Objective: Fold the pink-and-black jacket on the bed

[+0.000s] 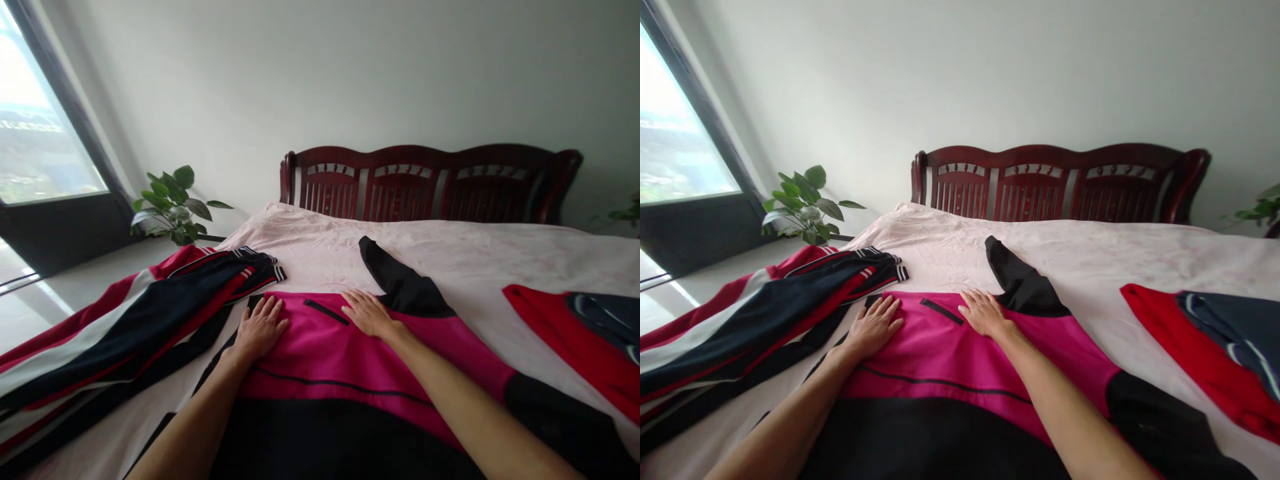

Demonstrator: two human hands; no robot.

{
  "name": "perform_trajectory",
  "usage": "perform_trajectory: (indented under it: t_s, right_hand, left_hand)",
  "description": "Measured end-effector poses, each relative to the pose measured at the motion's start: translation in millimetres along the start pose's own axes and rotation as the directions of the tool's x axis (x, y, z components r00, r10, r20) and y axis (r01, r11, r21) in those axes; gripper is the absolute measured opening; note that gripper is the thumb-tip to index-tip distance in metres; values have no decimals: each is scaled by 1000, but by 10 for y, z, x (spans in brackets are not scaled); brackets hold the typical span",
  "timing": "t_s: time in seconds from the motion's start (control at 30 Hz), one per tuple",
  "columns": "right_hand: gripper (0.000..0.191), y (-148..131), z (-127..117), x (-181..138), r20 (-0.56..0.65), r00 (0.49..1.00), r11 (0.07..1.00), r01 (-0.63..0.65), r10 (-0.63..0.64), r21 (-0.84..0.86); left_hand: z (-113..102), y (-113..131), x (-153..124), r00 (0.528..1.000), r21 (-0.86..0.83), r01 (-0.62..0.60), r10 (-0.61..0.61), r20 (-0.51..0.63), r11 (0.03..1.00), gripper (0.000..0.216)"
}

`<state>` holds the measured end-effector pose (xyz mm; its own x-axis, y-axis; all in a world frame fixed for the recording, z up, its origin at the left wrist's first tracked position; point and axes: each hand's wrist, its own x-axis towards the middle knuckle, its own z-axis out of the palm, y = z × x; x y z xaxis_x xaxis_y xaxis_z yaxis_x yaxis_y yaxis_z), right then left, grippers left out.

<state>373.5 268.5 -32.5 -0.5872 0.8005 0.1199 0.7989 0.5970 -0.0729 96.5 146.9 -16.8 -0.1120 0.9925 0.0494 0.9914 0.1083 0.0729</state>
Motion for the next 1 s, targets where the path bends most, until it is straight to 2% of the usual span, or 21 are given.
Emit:
perform_trajectory:
  t_s: [0.1, 0.17, 0.23, 0.27, 0.33, 0.4, 0.43, 0.77, 0.9, 1.0]
  right_hand:
    - [57, 46, -71, 40, 31, 998, 998, -57, 56, 6]
    - [59, -48, -129, 26, 30, 993, 994, -111, 111, 5]
    - [59, -225, -180, -38, -32, 992, 992, -123, 124, 23]
    - [59, -328, -198, -89, -80, 993, 996, -80, 83, 36]
    - [60, -516, -208, -217, -139, 987, 994, 93, -85, 56]
    - [58, -624, -184, -344, -113, 966, 968, 243, -235, 65]
    - [57, -638, -163, -394, -84, 961, 960, 270, -264, 70]
    - [51, -347, -73, -485, -12, 985, 983, 175, -174, 55]
    - [54, -286, -72, -505, -1, 991, 980, 134, -135, 147]
    - [51, -235, -65, -519, -47, 993, 959, 117, -108, 258]
  left_hand:
    - [10, -43, 23, 1000, -5, 16, -16, 12, 1000, 64]
    - [8, -47, 37, 1000, -14, 25, -25, 6, 1000, 63]
    - [14, -44, 52, 1000, -29, 29, -29, -3, 999, 61]
    - [19, -45, 60, 1000, -37, 29, -29, -7, 999, 61]
    - [30, -55, 77, 1000, -49, 25, -26, -10, 998, 60]
    - [37, -74, 91, 1000, -55, 19, -20, -10, 998, 60]
    - [39, -84, 96, 1000, -58, 16, -17, -10, 998, 60]
    - [27, -88, 71, 999, -54, 8, -11, -42, 998, 57]
    - [24, -63, 41, 997, -25, 8, -10, -80, 1000, 54]
    - [9, -48, 24, 989, 16, 6, -4, -145, 1000, 49]
